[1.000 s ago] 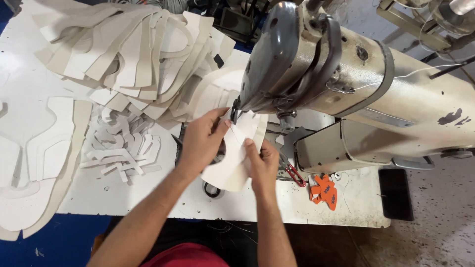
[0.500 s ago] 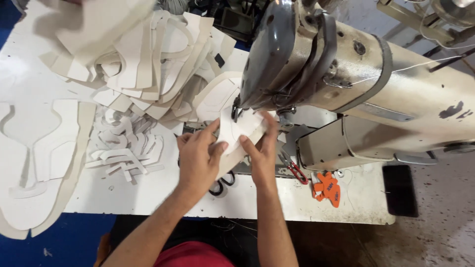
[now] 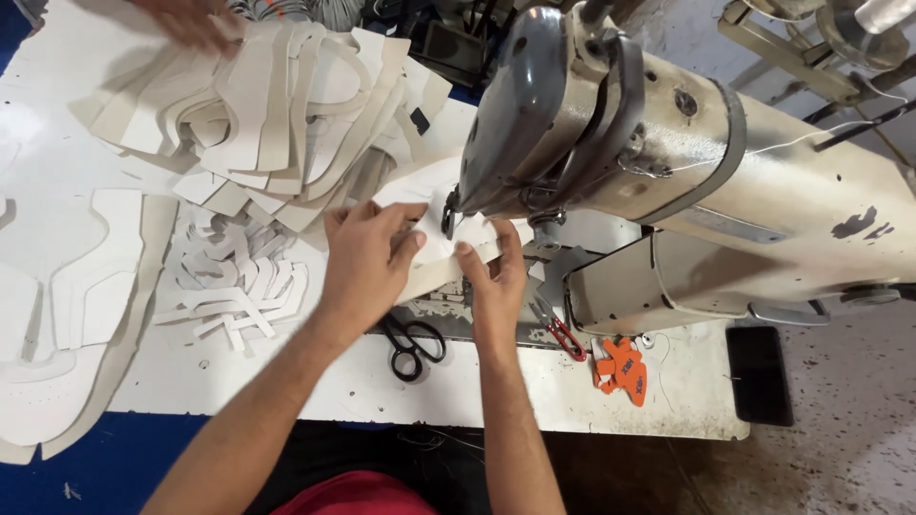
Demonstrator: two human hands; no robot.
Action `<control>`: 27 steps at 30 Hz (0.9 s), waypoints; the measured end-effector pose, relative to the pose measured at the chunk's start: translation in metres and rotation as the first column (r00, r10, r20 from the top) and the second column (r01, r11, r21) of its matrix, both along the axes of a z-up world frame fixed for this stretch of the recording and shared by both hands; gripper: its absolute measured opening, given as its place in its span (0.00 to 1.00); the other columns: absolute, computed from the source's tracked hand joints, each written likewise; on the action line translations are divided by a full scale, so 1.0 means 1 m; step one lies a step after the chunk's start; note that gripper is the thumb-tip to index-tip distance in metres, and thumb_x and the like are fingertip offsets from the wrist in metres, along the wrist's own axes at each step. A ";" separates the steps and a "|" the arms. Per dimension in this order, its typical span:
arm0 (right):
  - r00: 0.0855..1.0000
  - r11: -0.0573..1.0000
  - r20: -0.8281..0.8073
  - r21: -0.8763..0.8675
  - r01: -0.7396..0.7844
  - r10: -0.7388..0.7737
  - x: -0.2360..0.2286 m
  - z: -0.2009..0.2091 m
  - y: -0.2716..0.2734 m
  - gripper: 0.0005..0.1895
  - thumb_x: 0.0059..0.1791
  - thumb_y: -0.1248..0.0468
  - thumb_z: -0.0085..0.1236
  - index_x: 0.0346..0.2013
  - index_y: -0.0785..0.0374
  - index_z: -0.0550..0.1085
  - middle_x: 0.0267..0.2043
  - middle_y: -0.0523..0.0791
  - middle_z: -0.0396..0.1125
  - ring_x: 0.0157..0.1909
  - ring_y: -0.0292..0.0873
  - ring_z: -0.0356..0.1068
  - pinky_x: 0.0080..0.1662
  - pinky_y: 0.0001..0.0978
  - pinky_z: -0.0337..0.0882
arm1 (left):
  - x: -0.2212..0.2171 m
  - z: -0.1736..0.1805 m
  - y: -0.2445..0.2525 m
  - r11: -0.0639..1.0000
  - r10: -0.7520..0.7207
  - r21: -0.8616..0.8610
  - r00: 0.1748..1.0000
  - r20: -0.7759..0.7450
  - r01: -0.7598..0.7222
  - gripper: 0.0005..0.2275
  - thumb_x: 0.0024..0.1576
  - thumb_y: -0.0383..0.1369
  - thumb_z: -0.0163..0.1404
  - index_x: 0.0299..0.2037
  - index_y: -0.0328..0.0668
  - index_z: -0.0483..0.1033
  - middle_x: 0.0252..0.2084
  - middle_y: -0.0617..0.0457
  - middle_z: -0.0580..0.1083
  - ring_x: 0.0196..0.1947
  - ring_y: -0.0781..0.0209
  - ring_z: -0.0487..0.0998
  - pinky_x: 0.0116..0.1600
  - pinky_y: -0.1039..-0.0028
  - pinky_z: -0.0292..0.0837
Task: The person uses a sewing machine to stitch white shoe parts together. They align the pieces under the needle, sew them, and then use scissors to cut the thread. The finished pieces are placed on the table.
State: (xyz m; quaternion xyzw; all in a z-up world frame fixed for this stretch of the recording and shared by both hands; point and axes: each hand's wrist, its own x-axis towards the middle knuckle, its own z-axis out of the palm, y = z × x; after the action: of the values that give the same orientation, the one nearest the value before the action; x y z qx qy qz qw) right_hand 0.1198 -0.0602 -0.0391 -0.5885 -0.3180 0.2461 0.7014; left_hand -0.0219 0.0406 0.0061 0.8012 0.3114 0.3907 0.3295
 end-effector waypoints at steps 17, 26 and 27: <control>0.957 0.985 0.235 0.019 0.172 -0.172 -0.032 -0.005 -0.029 0.32 0.51 0.71 0.40 0.72 0.68 0.60 0.77 0.53 0.55 0.78 0.49 0.53 0.73 0.41 0.54 | 0.026 -0.031 -0.042 0.864 0.092 -0.452 0.814 0.573 0.221 0.19 0.61 0.22 0.53 0.63 0.31 0.70 0.52 0.54 0.72 0.42 0.70 0.75 0.50 0.80 0.73; 0.972 0.988 -0.233 0.150 0.049 -0.013 0.038 -0.053 -0.001 0.31 0.56 0.52 0.48 0.70 0.67 0.64 0.68 0.51 0.60 0.64 0.50 0.59 0.64 0.43 0.59 | -0.035 -0.034 -0.020 0.967 -0.018 -0.220 0.901 0.434 0.125 0.18 0.62 0.21 0.55 0.62 0.39 0.72 0.53 0.51 0.72 0.46 0.66 0.79 0.50 0.78 0.76; 0.972 0.988 -0.236 0.151 0.022 0.015 0.043 -0.048 0.004 0.31 0.56 0.52 0.48 0.70 0.67 0.64 0.68 0.51 0.60 0.64 0.50 0.59 0.64 0.43 0.59 | -0.063 -0.048 -0.008 0.971 0.007 -0.219 0.902 0.431 0.097 0.18 0.62 0.21 0.55 0.62 0.39 0.72 0.53 0.51 0.72 0.46 0.66 0.79 0.50 0.78 0.76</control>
State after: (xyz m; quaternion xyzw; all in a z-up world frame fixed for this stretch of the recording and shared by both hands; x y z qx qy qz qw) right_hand 0.1629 -0.0564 -0.0876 -0.5002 -0.2488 0.2882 0.7777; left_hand -0.0849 0.0329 -0.0420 0.6580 0.2565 0.5096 0.4914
